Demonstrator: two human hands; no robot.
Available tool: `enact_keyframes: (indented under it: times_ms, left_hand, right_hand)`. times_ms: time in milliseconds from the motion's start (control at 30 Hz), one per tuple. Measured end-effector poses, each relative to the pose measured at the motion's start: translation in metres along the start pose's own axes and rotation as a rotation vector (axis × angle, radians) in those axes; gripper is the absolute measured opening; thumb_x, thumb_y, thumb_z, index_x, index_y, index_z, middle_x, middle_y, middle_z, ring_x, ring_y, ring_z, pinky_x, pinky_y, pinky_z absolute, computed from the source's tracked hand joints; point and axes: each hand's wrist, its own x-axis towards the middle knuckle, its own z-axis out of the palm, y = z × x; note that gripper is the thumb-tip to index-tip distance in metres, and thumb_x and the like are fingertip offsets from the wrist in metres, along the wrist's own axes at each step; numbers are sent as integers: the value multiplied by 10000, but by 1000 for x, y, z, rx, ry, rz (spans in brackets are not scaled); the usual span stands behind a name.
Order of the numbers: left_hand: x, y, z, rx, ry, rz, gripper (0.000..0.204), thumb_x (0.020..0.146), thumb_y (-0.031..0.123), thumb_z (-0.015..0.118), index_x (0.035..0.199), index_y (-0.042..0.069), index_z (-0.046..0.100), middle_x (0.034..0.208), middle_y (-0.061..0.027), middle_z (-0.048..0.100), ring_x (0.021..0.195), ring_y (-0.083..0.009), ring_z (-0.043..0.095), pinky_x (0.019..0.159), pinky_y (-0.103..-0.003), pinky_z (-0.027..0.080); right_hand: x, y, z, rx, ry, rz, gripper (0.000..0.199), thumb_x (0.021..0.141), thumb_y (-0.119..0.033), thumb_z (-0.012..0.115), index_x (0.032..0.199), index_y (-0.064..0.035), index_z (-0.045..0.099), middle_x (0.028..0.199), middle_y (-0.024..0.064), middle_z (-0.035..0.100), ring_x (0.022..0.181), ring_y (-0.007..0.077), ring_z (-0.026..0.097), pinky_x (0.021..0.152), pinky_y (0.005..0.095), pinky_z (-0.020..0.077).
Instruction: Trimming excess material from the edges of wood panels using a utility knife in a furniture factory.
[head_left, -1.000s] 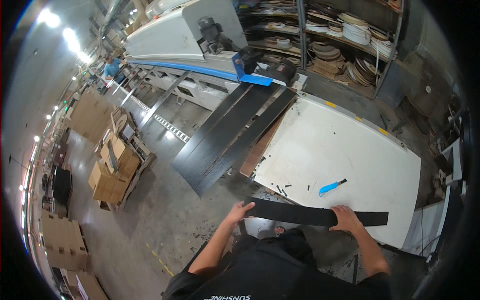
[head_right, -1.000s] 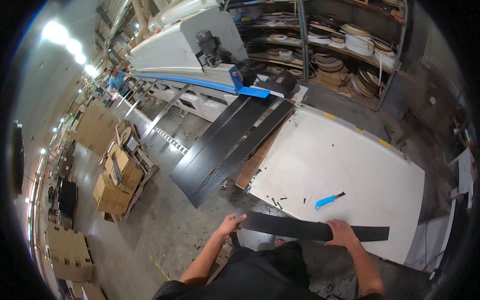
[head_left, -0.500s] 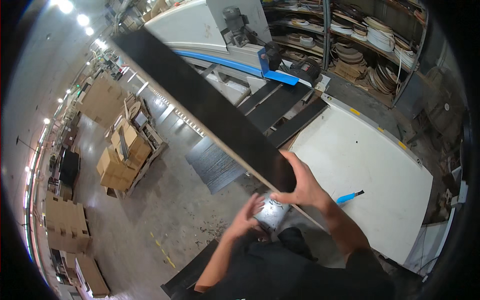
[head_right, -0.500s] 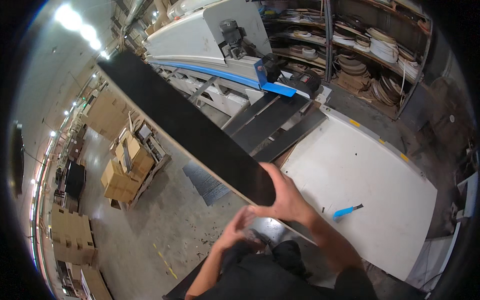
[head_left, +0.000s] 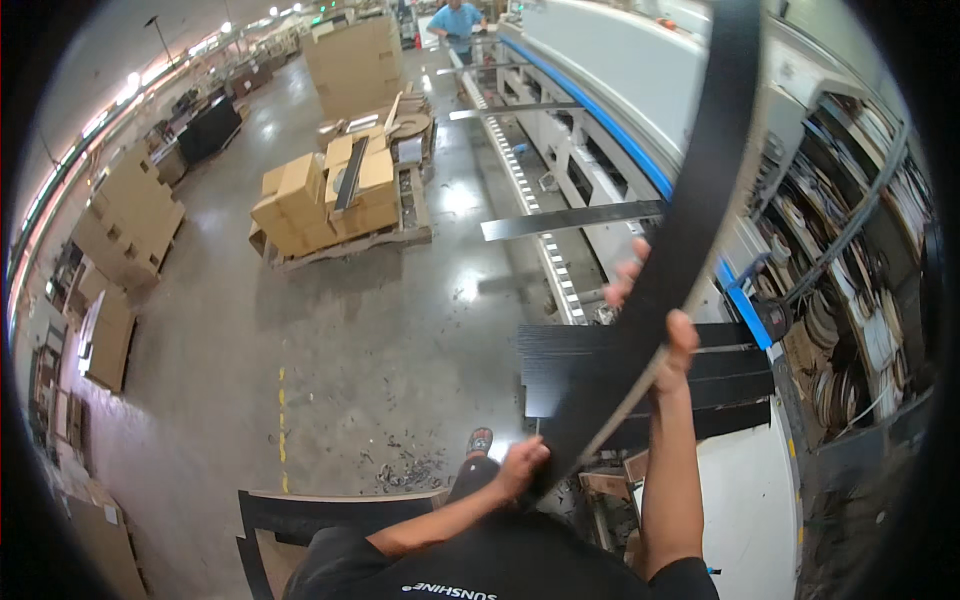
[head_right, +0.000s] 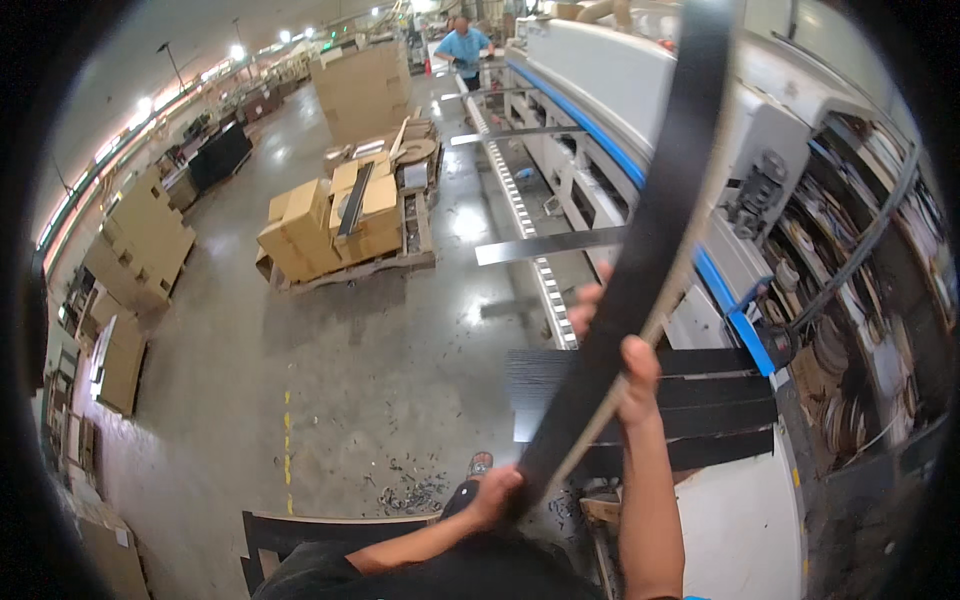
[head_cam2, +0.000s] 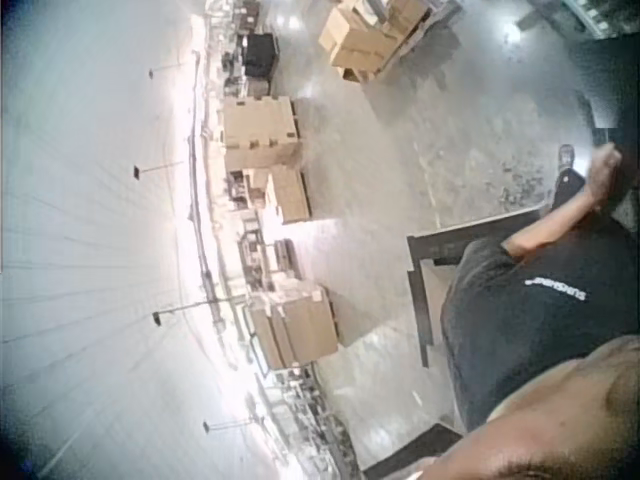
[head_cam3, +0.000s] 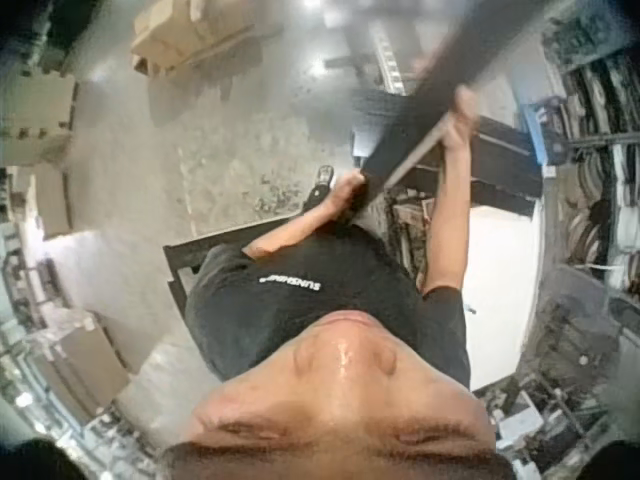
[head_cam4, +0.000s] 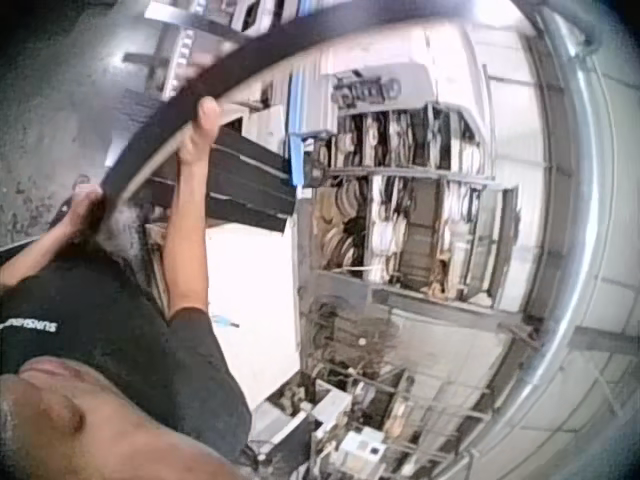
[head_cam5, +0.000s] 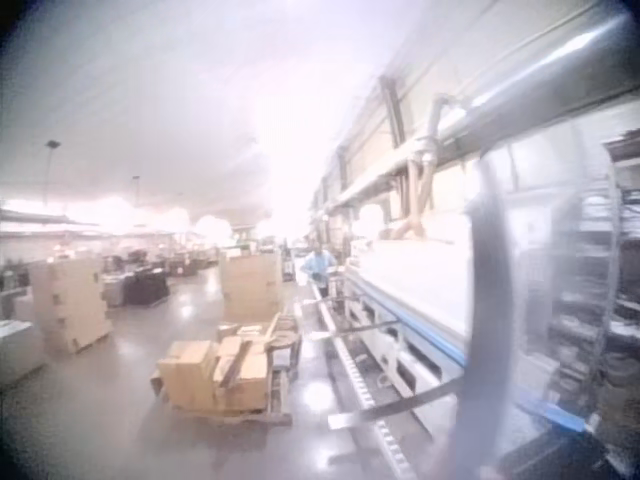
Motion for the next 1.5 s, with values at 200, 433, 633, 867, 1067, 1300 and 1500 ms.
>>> enact_keyframes:
  times_ms: [200, 433, 633, 867, 1067, 1300, 1500]
  left_hand:
    - [56, -28, -189, 429, 636, -119, 569, 1120, 465, 476, 948, -54, 633, 843, -264, 671, 766, -442, 616, 710, -510, 469]
    - [70, -89, -336, 784, 890, -759, 618, 1098, 549, 439, 1187, 31, 764, 1145, -281, 741, 1120, -509, 673, 978, -585, 516]
    - [-15, -157, -342, 705, 963, -1036, 683, 1084, 569, 452, 1215, -37, 740, 1215, -327, 710, 1198, -502, 655, 1031, -571, 502]
    - [28, -119, -379, 472, 1113, -1077, 645, 985, 467, 599, 1219, -125, 703, 1254, -381, 680, 1236, -507, 646, 1044, -531, 499]
    - [157, -74, -528, 417, 1143, -617, 485, 952, 407, 697, 960, -78, 690, 938, -216, 711, 876, -288, 621, 833, -489, 514]
    - [334, -91, -734, 762, 1163, -767, 577, 1065, 492, 555, 1162, -39, 756, 1187, -302, 735, 1175, -479, 677, 1006, -546, 519]
    - [428, -105, -825, 664, 1137, -805, 569, 1068, 484, 561, 1183, -41, 748, 1189, -289, 742, 1163, -467, 689, 1007, -525, 518]
  right_hand:
    - [96, 156, -40, -1031, -235, 77, 693, 1027, -434, 711, 1524, 3, 505, 1450, 159, 513, 1208, 247, 572, 1085, 372, 464]
    - [36, 200, -118, -952, 43, 412, 421, 1009, -192, 743, 1384, -26, 644, 1437, 128, 564, 1224, 249, 651, 1053, 372, 528]
    - [-37, 153, -180, -978, 336, 398, 360, 1026, -193, 721, 1333, -14, 659, 1375, 107, 598, 1151, 219, 662, 1011, 354, 534]
    - [-134, 137, -271, -1284, 794, 304, 237, 1048, -170, 686, 1212, 1, 687, 1131, 62, 657, 971, 163, 608, 886, 303, 503]
    - [-137, 151, -264, -1305, 1027, 218, 273, 1094, -219, 644, 1236, 13, 670, 1144, 85, 675, 1030, 189, 634, 946, 318, 524]
    - [-104, 193, -220, -1540, 1192, 270, 416, 1090, -360, 650, 1261, 18, 667, 1117, 79, 688, 1004, 189, 627, 899, 348, 537]
    - [1, 243, -67, -1808, 998, 490, 274, 1053, -192, 675, 1187, 44, 722, 1154, 199, 739, 1048, 327, 697, 974, 406, 555]
